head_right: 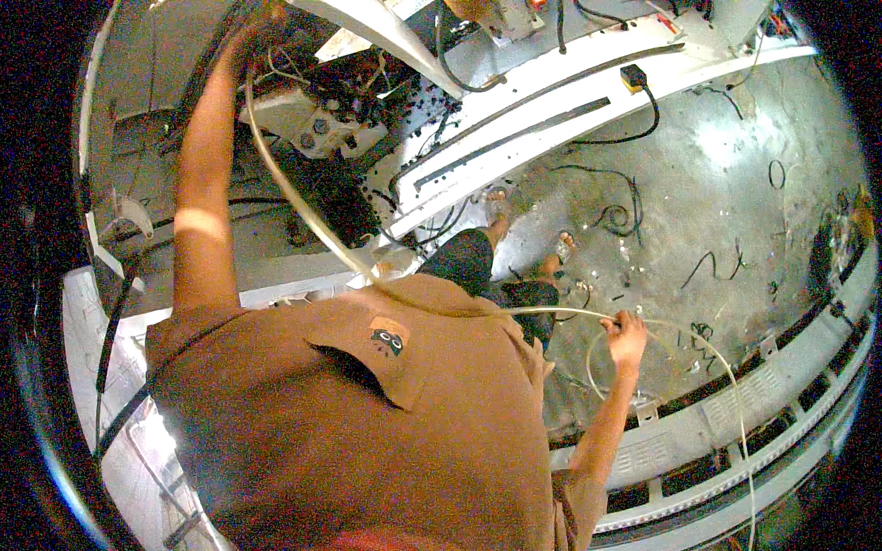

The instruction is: The person cleans an industrial machine and replaces a component, using an air nozzle to blow dust off internal parts and handling a circular spool.

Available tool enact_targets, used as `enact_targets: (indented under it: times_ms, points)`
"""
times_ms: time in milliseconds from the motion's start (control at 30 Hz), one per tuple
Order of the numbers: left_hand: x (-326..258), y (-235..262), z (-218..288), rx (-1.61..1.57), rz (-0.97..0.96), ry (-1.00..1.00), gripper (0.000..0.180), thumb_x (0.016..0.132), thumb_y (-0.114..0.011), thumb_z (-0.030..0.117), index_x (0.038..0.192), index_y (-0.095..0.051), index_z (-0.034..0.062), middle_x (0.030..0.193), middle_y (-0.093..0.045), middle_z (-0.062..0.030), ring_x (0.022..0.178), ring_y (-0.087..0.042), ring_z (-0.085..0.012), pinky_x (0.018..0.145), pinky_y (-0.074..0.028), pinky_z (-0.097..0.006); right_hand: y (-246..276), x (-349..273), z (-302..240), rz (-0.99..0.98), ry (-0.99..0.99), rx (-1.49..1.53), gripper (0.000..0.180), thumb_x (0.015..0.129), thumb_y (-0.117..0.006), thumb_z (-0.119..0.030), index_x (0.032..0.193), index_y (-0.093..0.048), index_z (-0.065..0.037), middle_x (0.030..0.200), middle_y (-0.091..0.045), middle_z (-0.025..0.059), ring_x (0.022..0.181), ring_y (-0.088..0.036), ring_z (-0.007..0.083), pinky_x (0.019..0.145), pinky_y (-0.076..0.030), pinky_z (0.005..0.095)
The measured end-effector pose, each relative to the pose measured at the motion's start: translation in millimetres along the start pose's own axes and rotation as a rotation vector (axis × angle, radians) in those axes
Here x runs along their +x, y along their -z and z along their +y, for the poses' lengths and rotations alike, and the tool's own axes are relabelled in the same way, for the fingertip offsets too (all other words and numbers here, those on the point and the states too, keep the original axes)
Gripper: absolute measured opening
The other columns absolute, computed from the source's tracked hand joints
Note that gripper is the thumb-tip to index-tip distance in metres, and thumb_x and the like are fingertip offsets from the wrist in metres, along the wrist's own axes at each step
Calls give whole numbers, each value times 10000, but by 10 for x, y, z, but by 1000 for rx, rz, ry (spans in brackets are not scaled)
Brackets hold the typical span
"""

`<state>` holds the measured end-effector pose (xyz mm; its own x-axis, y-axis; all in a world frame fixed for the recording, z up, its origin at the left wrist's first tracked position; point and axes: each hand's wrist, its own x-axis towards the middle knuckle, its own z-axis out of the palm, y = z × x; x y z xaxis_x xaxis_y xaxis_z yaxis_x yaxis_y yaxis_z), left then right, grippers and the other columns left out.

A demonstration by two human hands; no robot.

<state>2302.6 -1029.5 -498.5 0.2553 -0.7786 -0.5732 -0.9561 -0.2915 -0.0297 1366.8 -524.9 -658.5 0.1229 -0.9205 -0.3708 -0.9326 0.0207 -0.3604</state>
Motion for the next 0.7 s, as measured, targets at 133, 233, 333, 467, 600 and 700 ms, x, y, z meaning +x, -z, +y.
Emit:
enact_targets:
  times_ms: [133, 233, 333, 467, 600, 700]
  points:
    - [-450, -714, -405, 212, 47, -64, 384, 935, -655, 327, 1061, -718, -30, 938, -752, -200, 814, -737, -314, 711, -563, -460, 133, 291, 184, 15, -145, 163, 412, 900, -785, -401, 873, -609, -30, 778, -653, 193, 712, -621, 407, 649, -477, 473]
    - [-530, -1258, 287, -175, 163, 233, 312, 913, -659, 260, 870, -756, -33, 897, -761, -198, 783, -747, -313, 698, -569, -461, 270, 550, 164, 72, -315, 97, 446, 924, -751, -457, 897, -631, -28, 815, -670, 203, 743, -631, 414, 671, -484, 470]
    - [-855, -1267, 598, 10, 385, 85, 320, 947, -626, 268, 917, -751, -25, 859, -767, -172, 797, -758, -334, 719, -592, -482, 440, 738, 149, 121, -142, 56, 460, 959, -695, -470, 974, -628, -16, 899, -701, 208, 847, -665, 415, 740, -508, 492]
    - [-1224, -1234, 363, -108, 530, 213, 422, 1022, -537, 353, 1008, -729, -22, 913, -771, -180, 805, -757, -361, 721, -600, -484, 202, 959, 239, 126, 25, 125, 326, 1029, -613, -326, 1097, -610, -7, 1066, -707, 234, 1008, -663, 439, 840, -519, 501]
    - [-1510, -1783, 79, -219, 156, 327, 384, 1010, -529, 310, 1016, -719, -23, 952, -761, -205, 838, -756, -361, 733, -593, -483, 48, 960, 11, 100, -23, 228, 237, 1048, -574, -235, 1148, -607, -23, 1091, -691, 250, 1004, -648, 457, 831, -508, 509]
    - [-2047, -2359, -277, 174, 230, 202, 344, 993, -508, 242, 1139, -720, 14, 1111, -743, -223, 1038, -719, -389, 823, -567, -529, -241, 1065, -282, 65, 207, 339, 282, 1028, -617, -285, 1166, -649, -42, 1024, -712, 243, 959, -678, 442, 794, -520, 495]
